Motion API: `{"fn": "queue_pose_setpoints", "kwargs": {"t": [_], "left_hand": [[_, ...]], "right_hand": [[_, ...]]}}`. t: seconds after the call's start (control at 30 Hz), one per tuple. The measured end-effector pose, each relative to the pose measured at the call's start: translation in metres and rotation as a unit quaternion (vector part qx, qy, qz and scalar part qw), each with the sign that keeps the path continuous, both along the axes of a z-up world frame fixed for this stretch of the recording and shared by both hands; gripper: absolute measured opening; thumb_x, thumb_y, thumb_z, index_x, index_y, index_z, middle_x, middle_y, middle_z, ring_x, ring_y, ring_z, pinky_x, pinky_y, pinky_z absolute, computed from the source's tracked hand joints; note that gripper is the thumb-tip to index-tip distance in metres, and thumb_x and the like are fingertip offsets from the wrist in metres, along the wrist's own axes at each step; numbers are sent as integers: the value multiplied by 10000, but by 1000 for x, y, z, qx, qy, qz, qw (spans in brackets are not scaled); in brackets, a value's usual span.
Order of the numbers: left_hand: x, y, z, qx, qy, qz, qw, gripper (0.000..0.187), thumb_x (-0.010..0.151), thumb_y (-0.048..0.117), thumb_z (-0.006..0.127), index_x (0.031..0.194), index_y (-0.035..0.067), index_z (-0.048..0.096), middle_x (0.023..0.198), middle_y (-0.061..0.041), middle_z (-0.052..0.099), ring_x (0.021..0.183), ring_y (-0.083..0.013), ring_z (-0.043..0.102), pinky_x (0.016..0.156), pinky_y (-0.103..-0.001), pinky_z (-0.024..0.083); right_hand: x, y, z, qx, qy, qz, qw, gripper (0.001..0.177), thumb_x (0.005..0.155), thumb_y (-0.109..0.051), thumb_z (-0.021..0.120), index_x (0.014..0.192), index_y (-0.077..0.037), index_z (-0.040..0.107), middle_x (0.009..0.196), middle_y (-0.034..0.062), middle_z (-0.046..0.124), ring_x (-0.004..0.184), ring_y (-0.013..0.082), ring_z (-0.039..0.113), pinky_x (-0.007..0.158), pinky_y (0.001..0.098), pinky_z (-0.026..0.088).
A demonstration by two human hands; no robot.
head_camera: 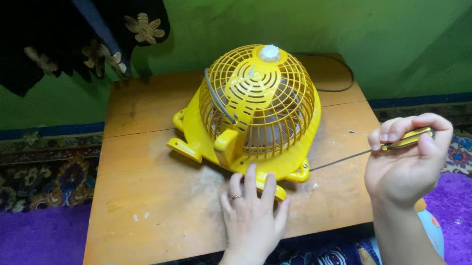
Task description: The person uses a screwdriver to remove screws from the back and sides of a yellow electric fan placed on a wooden table. They loosen and remove multiple screws, then lift the fan to inspect the interior and continue unscrewing components.
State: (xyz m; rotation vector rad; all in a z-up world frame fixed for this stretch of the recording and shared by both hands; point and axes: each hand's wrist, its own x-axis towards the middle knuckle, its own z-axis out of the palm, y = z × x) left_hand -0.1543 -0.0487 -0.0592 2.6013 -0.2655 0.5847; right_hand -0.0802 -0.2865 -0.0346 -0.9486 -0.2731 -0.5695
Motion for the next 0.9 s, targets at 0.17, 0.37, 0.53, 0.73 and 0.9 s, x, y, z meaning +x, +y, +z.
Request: {"fn": "queue_pose_setpoints", "kwargs": {"t": [0.17, 0.37, 0.53, 0.73, 0.9], "left_hand": [[9, 0, 16, -50, -45, -83, 994, 351, 769, 300, 765, 1040, 88, 695, 1346, -173, 546, 1179, -398, 511, 957, -521, 420], [58, -10, 16, -206, -21, -274, 939, 223, 854, 44, 659, 1073, 78, 676, 1126, -91, 678, 1077, -307, 640, 942, -392, 530], [83, -23, 9, -302, 53, -313, 899, 358, 875, -60, 533, 1183, 76, 653, 1173, -121, 682, 1099, -304, 673, 927, -370, 557], [96, -26, 2, -332, 154, -379, 850, 536, 840, -79, 496, 1335, 91, 613, 1236, -134, 668, 1056, -256, 646, 966, -351, 526], [97, -20, -3, -367, 272, -372, 808, 301, 1004, 122, 548, 1273, 127, 683, 911, -105, 633, 764, -196, 600, 709, -348, 515]], "right_hand": [[5, 11, 4, -14, -19, -14, 1000, 110, 1128, -146, 367, 1171, -82, 446, 830, 87, 467, 724, 177, 433, 642, 306, 366], [8, 21, 12, -57, -7, -4, 998, 109, 1113, -135, 366, 1170, -74, 436, 851, 107, 481, 734, 184, 423, 654, 325, 372], [9, 24, 14, -78, -42, 45, 995, 160, 1139, -229, 409, 1154, -73, 439, 841, 107, 486, 722, 182, 418, 644, 323, 369], [19, 32, 22, -133, -77, 169, 973, 299, 1152, -344, 474, 1064, -58, 464, 776, 95, 485, 726, 185, 460, 680, 354, 417], [20, 41, 43, -241, -59, 240, 938, 266, 1130, -239, 461, 1008, -7, 499, 831, 111, 502, 800, 196, 476, 768, 344, 418]]}}
